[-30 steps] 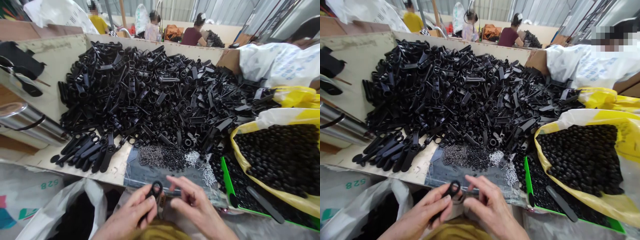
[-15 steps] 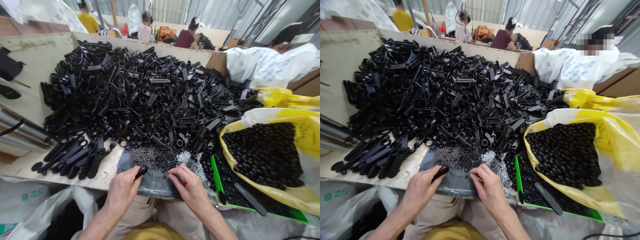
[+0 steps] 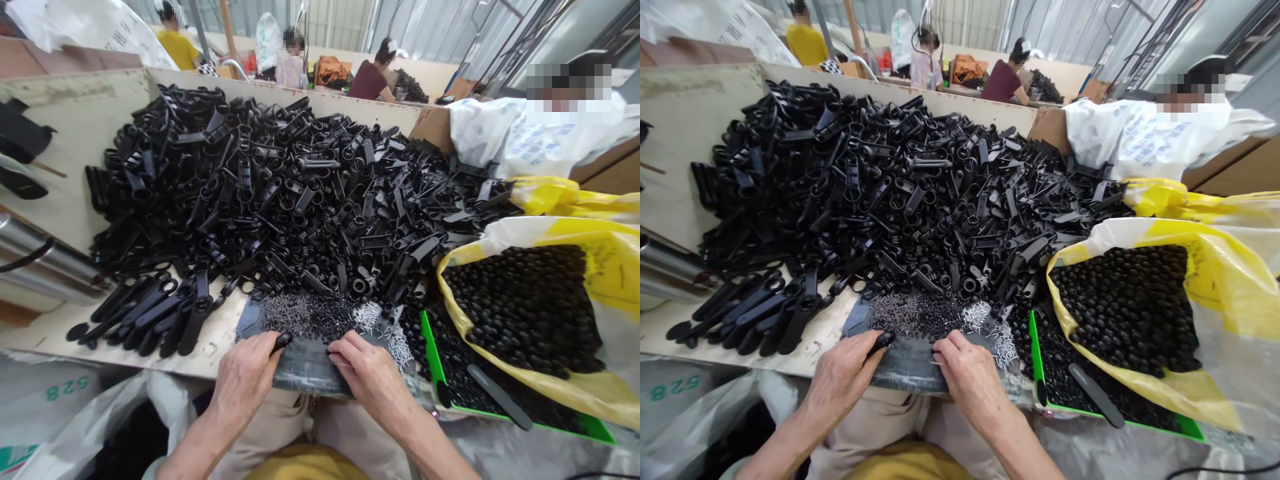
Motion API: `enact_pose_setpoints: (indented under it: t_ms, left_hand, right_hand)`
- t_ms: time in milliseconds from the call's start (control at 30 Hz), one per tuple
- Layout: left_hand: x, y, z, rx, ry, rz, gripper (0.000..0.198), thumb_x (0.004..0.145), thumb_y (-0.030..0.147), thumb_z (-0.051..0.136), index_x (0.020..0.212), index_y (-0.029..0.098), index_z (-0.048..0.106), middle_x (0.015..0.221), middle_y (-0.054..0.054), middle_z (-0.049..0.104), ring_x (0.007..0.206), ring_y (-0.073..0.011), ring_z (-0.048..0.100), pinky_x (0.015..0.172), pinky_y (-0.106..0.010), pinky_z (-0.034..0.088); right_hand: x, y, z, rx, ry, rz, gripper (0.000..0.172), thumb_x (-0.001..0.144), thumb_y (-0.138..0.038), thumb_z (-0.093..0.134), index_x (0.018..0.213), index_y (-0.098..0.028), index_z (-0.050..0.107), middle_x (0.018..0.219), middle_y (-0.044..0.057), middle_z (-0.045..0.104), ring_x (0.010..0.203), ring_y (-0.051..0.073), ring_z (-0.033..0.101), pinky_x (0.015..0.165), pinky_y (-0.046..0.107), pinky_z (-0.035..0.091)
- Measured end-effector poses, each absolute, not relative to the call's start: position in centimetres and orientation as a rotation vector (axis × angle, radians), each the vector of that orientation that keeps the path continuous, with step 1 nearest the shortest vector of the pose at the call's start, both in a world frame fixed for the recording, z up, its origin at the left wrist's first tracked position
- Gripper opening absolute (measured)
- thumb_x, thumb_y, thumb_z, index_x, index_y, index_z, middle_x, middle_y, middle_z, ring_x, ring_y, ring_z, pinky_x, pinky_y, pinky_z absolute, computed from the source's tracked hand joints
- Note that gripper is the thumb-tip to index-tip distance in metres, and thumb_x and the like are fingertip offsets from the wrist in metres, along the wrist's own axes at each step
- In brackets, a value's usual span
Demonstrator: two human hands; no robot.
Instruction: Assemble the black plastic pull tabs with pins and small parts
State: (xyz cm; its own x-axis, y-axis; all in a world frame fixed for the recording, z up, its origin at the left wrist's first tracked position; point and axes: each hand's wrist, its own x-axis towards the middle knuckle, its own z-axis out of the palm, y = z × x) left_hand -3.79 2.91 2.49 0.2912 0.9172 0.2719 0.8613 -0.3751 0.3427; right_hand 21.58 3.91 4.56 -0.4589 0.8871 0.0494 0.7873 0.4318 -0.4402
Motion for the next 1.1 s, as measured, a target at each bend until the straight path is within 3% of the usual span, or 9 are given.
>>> enact_pose_setpoints:
  t_ms: [200,300,400,500,600,700,900,1100]
  left_hand:
    - [-3.9,3.1,3.1,2.385,1.648,0.601,0.021,0.096,0.013,0.047,0.095,0.02,0.067,0.087,-0.008,0.077,0.076,-0.0299,0.072,0.068,-0.041,0.053]
    - [-3.8,3.2,3.5,2.28,1.61,0.6,0.022,0.095,0.014,0.048,0.094,0.021,0.069,0.087,-0.007,0.075,0.079,-0.0297,0.071,0.07,-0.04,0.05]
    - [-3.1,3.0,4.2,2.04,1.61,0.706,0.021,0.099,0.025,0.049,0.091,0.021,0.068,0.084,-0.005,0.073,0.078,-0.024,0.068,0.071,-0.034,0.048]
    - [-1.8,2.5,5.3,1.376,1.502,0.901,0.029,0.095,0.047,0.06,0.085,0.02,0.067,0.075,0.0,0.065,0.068,-0.0167,0.057,0.063,-0.027,0.044]
    - [-0.6,1.9,6.6,0.878,1.329,0.997,0.04,0.081,0.059,0.074,0.084,0.019,0.067,0.063,0.006,0.05,0.059,-0.0115,0.039,0.055,-0.022,0.033]
    - [-0.1,1.5,7.4,0.668,1.221,1.034,0.045,0.074,0.06,0.082,0.081,0.019,0.065,0.061,0.008,0.043,0.059,-0.0101,0.029,0.054,-0.021,0.027]
    - [-0.3,1.1,7.1,0.592,1.168,1.025,0.042,0.074,0.056,0.085,0.081,0.019,0.065,0.063,0.008,0.041,0.06,-0.0103,0.026,0.054,-0.02,0.024]
    - [0.3,0.9,7.0,0.57,1.175,1.017,0.046,0.074,0.059,0.083,0.077,0.018,0.062,0.061,0.008,0.041,0.06,-0.0102,0.024,0.053,-0.022,0.022]
  right_hand:
    - [22.3,4.5,5.5,-1.438,-2.288,0.705,0.02,0.095,-0.01,0.055,0.092,-0.02,0.072,0.086,0.004,0.072,0.076,0.019,0.07,0.07,0.028,0.049]
    - [21.7,4.3,5.6,-1.443,-1.947,0.922,0.016,0.093,-0.021,0.06,0.087,-0.02,0.075,0.071,0.001,0.069,0.061,0.016,0.06,0.061,0.027,0.043]
    - [19.8,3.8,5.3,-1.357,-1.41,1.293,0.021,0.091,-0.039,0.07,0.087,-0.02,0.077,0.067,0.001,0.068,0.05,0.01,0.043,0.047,0.023,0.03]
    - [17.2,3.3,5.1,-1.158,-1.033,1.486,0.027,0.083,-0.046,0.08,0.085,-0.019,0.078,0.079,0.001,0.066,0.05,0.005,0.034,0.044,0.021,0.022]
    - [15.1,3.1,5.2,-1.034,-0.889,1.55,0.026,0.078,-0.045,0.086,0.079,-0.02,0.079,0.086,-0.001,0.057,0.05,0.002,0.029,0.043,0.019,0.019]
    - [14.0,3.0,5.5,-1.008,-0.81,1.62,0.026,0.076,-0.045,0.088,0.08,-0.021,0.08,0.079,-0.003,0.053,0.047,0.001,0.026,0.042,0.019,0.016]
    - [13.7,2.7,5.4,-1.053,-0.731,1.678,0.034,0.072,-0.05,0.09,0.078,-0.019,0.079,0.056,-0.008,0.042,0.046,0.003,0.02,0.041,0.017,0.014]
    - [13.8,2.5,4.8,-1.117,-0.732,1.599,0.038,0.069,-0.052,0.091,0.078,-0.017,0.079,0.055,-0.007,0.044,0.048,0.004,0.022,0.042,0.018,0.018]
